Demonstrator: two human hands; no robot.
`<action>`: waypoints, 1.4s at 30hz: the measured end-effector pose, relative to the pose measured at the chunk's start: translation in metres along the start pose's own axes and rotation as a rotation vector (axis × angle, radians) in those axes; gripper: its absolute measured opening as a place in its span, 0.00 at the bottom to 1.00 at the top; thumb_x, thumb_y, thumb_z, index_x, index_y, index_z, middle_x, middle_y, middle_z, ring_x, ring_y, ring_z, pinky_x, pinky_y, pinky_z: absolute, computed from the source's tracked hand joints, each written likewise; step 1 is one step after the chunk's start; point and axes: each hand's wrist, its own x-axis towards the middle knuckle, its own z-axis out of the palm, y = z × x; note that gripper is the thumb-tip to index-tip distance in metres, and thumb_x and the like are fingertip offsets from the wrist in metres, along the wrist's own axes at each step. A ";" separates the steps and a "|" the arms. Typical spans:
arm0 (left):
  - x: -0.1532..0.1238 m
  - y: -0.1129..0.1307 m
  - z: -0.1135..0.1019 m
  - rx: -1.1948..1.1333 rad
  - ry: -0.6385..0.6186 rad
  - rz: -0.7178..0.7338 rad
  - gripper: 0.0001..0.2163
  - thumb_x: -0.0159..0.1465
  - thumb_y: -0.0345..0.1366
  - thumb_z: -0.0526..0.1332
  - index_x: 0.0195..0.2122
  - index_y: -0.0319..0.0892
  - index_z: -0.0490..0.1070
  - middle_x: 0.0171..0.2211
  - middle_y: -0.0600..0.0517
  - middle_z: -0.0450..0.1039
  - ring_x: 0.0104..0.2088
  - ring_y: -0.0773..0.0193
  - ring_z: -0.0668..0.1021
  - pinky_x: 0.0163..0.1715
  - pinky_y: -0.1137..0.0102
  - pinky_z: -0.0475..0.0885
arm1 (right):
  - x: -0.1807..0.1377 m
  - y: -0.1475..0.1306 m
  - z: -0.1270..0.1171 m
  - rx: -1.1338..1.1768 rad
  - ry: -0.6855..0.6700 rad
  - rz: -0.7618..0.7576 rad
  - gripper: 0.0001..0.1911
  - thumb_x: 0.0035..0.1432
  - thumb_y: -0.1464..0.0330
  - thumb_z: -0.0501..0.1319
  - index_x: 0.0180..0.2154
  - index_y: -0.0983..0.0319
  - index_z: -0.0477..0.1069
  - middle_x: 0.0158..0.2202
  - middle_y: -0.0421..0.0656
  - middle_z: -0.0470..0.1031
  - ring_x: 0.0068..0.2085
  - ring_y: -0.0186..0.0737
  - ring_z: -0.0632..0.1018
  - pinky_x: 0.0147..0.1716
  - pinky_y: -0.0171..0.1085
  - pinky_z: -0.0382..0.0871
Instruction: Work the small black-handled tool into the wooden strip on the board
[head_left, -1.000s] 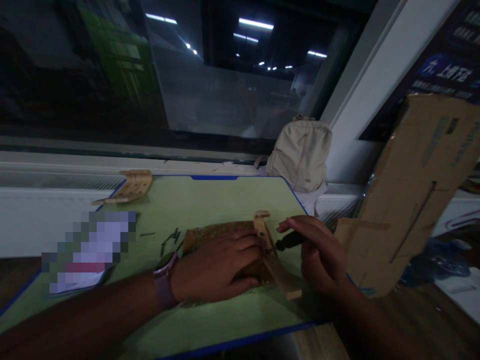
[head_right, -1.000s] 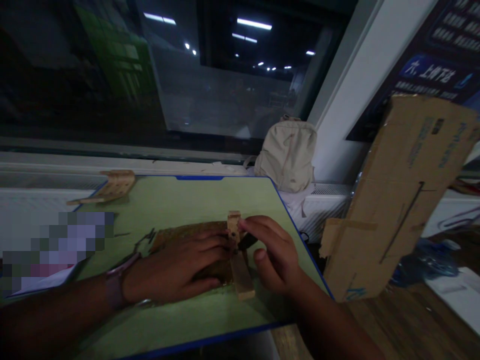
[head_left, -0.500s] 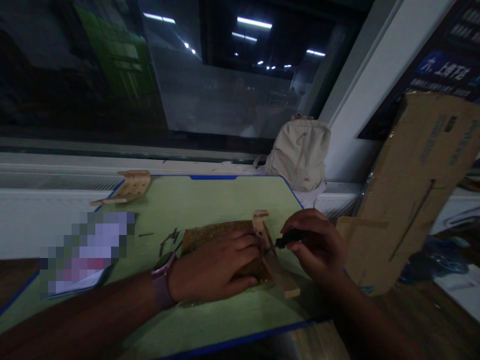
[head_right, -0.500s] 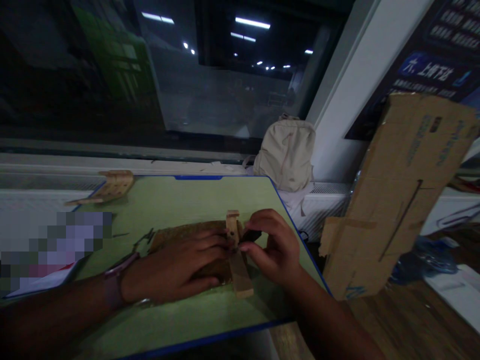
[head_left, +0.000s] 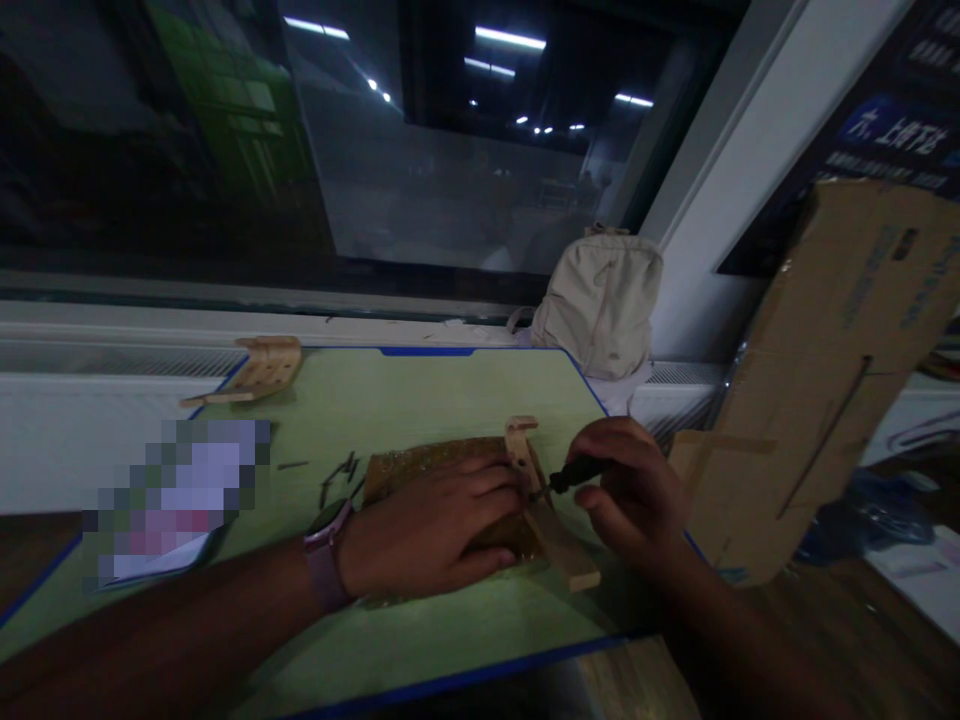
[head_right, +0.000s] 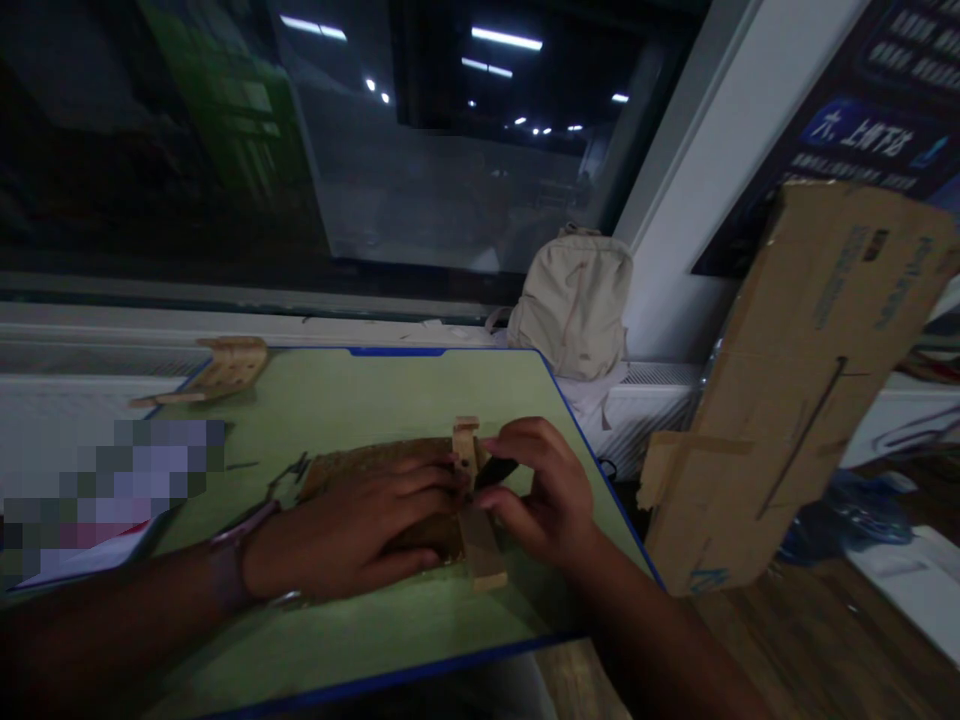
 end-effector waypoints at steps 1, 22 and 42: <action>0.000 0.000 0.000 0.001 -0.005 -0.007 0.17 0.74 0.38 0.68 0.61 0.38 0.72 0.62 0.38 0.76 0.65 0.43 0.76 0.69 0.49 0.70 | 0.001 -0.002 -0.001 0.010 -0.050 0.014 0.19 0.73 0.57 0.63 0.60 0.54 0.77 0.42 0.48 0.81 0.41 0.47 0.84 0.34 0.44 0.83; 0.000 0.000 0.000 -0.021 0.015 0.000 0.15 0.76 0.41 0.65 0.60 0.40 0.72 0.62 0.38 0.76 0.66 0.43 0.75 0.69 0.48 0.69 | 0.000 -0.007 0.001 0.137 -0.076 0.082 0.17 0.75 0.69 0.59 0.60 0.53 0.76 0.47 0.49 0.83 0.47 0.49 0.85 0.42 0.50 0.85; -0.001 -0.001 0.001 -0.013 0.018 -0.004 0.16 0.75 0.41 0.66 0.60 0.41 0.73 0.61 0.39 0.76 0.64 0.43 0.76 0.67 0.49 0.71 | 0.000 0.000 0.003 0.122 0.072 0.084 0.18 0.64 0.75 0.70 0.52 0.53 0.73 0.37 0.41 0.77 0.35 0.41 0.81 0.28 0.38 0.78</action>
